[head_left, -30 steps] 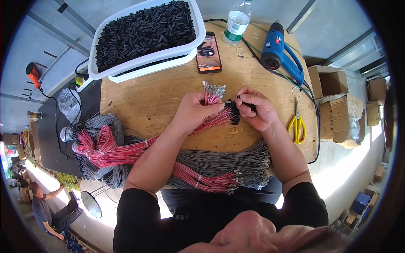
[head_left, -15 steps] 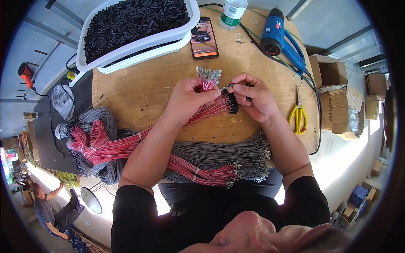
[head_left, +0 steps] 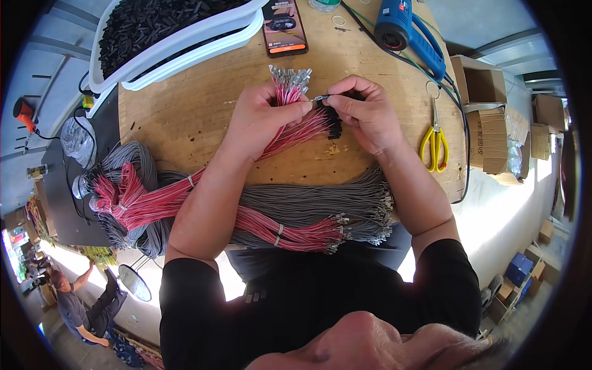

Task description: Manually attaching black plastic sleeves to the terminal ends of red and white wire bundles at a factory workbench.

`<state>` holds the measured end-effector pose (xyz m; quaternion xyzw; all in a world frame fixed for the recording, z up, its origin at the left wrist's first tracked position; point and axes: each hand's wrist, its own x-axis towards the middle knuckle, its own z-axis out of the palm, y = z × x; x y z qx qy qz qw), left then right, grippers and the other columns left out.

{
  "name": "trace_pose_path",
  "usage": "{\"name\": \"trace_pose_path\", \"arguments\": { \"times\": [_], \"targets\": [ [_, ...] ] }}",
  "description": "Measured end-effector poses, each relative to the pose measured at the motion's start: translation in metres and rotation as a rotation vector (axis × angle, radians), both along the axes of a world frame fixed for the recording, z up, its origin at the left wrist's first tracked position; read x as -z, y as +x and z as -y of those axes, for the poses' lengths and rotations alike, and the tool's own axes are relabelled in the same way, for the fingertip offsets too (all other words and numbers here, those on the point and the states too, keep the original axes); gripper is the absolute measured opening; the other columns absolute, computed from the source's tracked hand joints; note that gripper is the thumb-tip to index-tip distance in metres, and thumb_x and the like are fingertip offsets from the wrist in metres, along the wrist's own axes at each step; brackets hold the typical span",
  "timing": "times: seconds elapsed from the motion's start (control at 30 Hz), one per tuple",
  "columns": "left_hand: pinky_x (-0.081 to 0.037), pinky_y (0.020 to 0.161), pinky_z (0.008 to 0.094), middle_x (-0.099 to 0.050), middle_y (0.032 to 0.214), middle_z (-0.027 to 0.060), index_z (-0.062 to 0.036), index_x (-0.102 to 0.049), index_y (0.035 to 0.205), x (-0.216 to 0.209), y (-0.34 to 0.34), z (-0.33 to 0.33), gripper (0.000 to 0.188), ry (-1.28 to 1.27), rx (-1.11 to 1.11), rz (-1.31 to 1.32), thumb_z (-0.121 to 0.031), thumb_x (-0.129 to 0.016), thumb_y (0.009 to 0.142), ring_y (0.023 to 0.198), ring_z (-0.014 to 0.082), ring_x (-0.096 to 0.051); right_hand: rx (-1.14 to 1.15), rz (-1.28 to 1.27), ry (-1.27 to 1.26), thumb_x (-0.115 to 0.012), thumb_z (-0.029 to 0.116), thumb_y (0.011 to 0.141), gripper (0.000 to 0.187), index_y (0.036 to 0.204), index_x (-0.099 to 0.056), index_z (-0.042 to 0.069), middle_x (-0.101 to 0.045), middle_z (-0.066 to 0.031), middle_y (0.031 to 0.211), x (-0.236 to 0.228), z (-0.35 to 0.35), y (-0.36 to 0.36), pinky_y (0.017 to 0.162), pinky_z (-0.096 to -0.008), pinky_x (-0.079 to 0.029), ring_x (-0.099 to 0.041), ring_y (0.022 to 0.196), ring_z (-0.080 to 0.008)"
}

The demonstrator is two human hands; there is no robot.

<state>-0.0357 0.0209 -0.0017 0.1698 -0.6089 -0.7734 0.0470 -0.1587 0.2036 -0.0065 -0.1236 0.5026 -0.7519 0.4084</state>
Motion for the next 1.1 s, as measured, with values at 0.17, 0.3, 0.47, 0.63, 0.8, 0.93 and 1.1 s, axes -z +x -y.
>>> {"name": "trace_pose_path", "arguments": {
  "times": [0.17, 0.3, 0.47, 0.63, 0.8, 0.93, 1.1],
  "targets": [
    [-0.047, 0.065, 0.0237, -0.067, 0.079, 0.0019, 0.0013, -0.071, 0.094, 0.002, 0.001, 0.000, 0.012, 0.008, -0.002, -0.041, -0.007, -0.075, 0.087, 0.069, 0.0076, -0.059, 0.015, 0.010, -0.010, -0.070, -0.006, 0.089, 0.013, 0.101, -0.068, -0.001, -0.061, 0.0000, 0.077, 0.001, -0.001, 0.001, 0.054, -0.0191, -0.033, -0.045, 0.061, -0.0039],
    [-0.047, 0.064, 0.0238, -0.067, 0.079, 0.0014, 0.0015, -0.070, 0.094, 0.002, 0.001, -0.001, 0.013, 0.012, -0.026, -0.024, -0.008, -0.075, 0.087, 0.069, 0.0074, -0.059, 0.011, 0.026, -0.025, -0.071, -0.006, 0.089, 0.013, 0.100, -0.068, -0.001, -0.060, -0.0002, 0.076, 0.002, -0.002, 0.000, 0.054, -0.0192, -0.033, -0.045, 0.060, -0.0044],
    [-0.047, 0.064, 0.0239, -0.066, 0.077, 0.0013, 0.0010, -0.071, 0.093, 0.007, 0.001, 0.000, 0.012, -0.020, 0.014, -0.048, -0.009, -0.075, 0.087, 0.069, 0.0072, -0.058, 0.005, -0.012, -0.026, -0.071, -0.005, 0.088, 0.013, 0.100, -0.068, 0.000, -0.061, 0.0004, 0.076, 0.003, -0.001, 0.002, 0.054, -0.0191, -0.033, -0.046, 0.061, -0.0039],
    [-0.048, 0.068, 0.0256, -0.066, 0.078, 0.0040, 0.0021, -0.070, 0.094, 0.006, 0.001, 0.001, 0.012, -0.003, 0.037, -0.035, -0.006, -0.075, 0.086, 0.071, 0.0107, -0.060, 0.027, -0.118, 0.003, -0.072, -0.004, 0.088, 0.013, 0.100, -0.070, 0.002, -0.062, 0.0019, 0.078, 0.006, -0.001, 0.004, 0.055, -0.0182, -0.035, -0.049, 0.063, -0.0029],
    [-0.046, 0.066, 0.0259, -0.064, 0.076, 0.0034, 0.0021, -0.070, 0.092, 0.007, 0.002, 0.002, 0.012, -0.026, 0.041, -0.013, -0.006, -0.074, 0.085, 0.069, 0.0101, -0.057, 0.043, -0.179, -0.013, -0.073, -0.003, 0.089, 0.015, 0.102, -0.071, 0.003, -0.064, 0.0023, 0.080, 0.005, 0.000, 0.007, 0.057, -0.0181, -0.038, -0.050, 0.066, -0.0026],
    [-0.045, 0.066, 0.0258, -0.064, 0.076, 0.0034, 0.0020, -0.069, 0.092, 0.006, 0.001, 0.002, 0.012, -0.051, 0.051, 0.007, -0.006, -0.075, 0.085, 0.069, 0.0102, -0.057, 0.018, -0.200, -0.027, -0.072, -0.002, 0.090, 0.014, 0.103, -0.071, 0.002, -0.065, 0.0011, 0.081, 0.008, 0.000, 0.005, 0.057, -0.0184, -0.037, -0.048, 0.065, -0.0029],
    [-0.046, 0.065, 0.0253, -0.064, 0.076, 0.0027, 0.0017, -0.069, 0.092, 0.006, 0.001, 0.002, 0.013, -0.109, 0.043, -0.019, -0.007, -0.076, 0.085, 0.069, 0.0098, -0.058, 0.003, -0.215, -0.079, -0.071, 0.001, 0.092, 0.013, 0.105, -0.069, 0.000, -0.070, -0.0046, 0.086, 0.012, 0.000, 0.003, 0.056, -0.0201, -0.037, -0.047, 0.063, -0.0047]
  ]
}}
